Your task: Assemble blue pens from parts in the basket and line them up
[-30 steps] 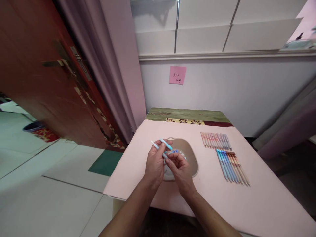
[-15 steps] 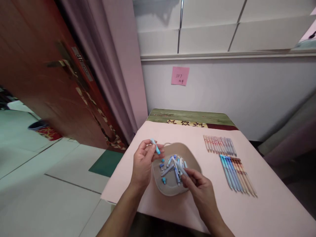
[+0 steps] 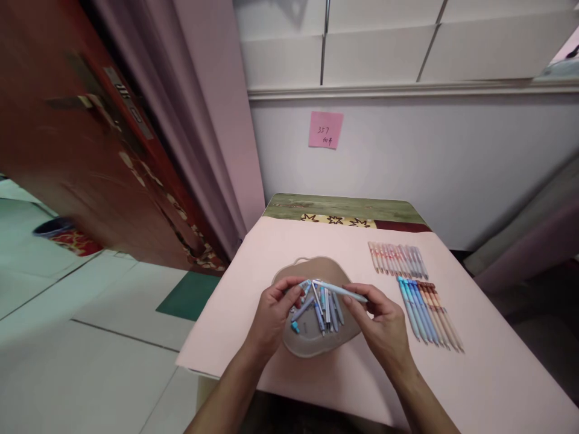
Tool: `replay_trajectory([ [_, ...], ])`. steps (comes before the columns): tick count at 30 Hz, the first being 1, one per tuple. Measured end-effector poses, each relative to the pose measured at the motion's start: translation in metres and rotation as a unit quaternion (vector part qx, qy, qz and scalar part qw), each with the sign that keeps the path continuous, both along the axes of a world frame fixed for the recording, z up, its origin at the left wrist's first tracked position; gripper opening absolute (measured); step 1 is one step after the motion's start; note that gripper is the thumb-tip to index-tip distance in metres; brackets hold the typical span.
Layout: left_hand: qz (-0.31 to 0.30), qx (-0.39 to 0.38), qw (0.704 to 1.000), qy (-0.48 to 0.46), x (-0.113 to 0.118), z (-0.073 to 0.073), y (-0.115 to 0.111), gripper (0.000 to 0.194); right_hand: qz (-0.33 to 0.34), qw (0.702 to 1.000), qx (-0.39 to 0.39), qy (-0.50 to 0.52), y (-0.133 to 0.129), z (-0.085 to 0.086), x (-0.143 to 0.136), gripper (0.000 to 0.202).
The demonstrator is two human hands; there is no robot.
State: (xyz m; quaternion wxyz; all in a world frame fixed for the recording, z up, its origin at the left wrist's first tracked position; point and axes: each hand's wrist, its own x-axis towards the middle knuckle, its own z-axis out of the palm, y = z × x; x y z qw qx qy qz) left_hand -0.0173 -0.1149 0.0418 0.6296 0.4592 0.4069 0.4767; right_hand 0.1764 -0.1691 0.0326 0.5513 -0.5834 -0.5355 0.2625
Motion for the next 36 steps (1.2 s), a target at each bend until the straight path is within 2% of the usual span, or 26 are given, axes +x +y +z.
replay_trajectory([
  [4,-0.029,0.020,0.998,0.053,0.000,0.002,-0.002,0.024,0.017,0.999,-0.003,-0.035,-0.001,0.004,0.002,0.018],
  [8,-0.035,0.039,0.995,0.090,-0.003,0.010,-0.003,0.023,0.021,0.997,0.003,-0.070,-0.005,0.008,0.004,0.017],
  [11,-0.065,0.036,0.993,0.096,-0.006,0.017,-0.004,0.021,0.038,0.994,0.009,-0.103,-0.008,0.013,0.005,0.016],
  [13,-0.066,0.013,0.996,0.060,-0.006,0.019,-0.004,0.020,0.051,0.991,0.019,-0.118,-0.009,0.016,0.004,0.016],
  [15,-0.035,-0.022,0.999,-0.027,-0.002,0.018,-0.004,0.016,0.059,0.991,0.034,-0.118,-0.011,0.019,0.000,0.015],
  [18,0.017,-0.082,0.982,-0.168,0.008,0.016,-0.007,0.015,0.048,0.991,0.059,-0.111,-0.015,0.021,-0.011,0.012],
  [20,0.043,-0.114,0.969,-0.215,0.015,0.016,-0.011,0.017,0.025,0.990,0.077,-0.119,-0.018,0.021,-0.020,0.012],
  [23,0.073,-0.140,0.962,-0.224,0.020,0.016,-0.018,0.020,-0.012,0.984,0.108,-0.144,-0.024,0.018,-0.028,0.014],
  [27,0.089,-0.132,0.969,-0.187,0.020,0.016,-0.025,0.022,-0.058,0.972,0.149,-0.175,-0.027,0.012,-0.032,0.014],
  [36,0.096,-0.165,0.963,-0.191,0.025,0.020,-0.031,0.022,-0.053,0.953,0.205,-0.218,-0.028,0.010,-0.035,0.013],
])
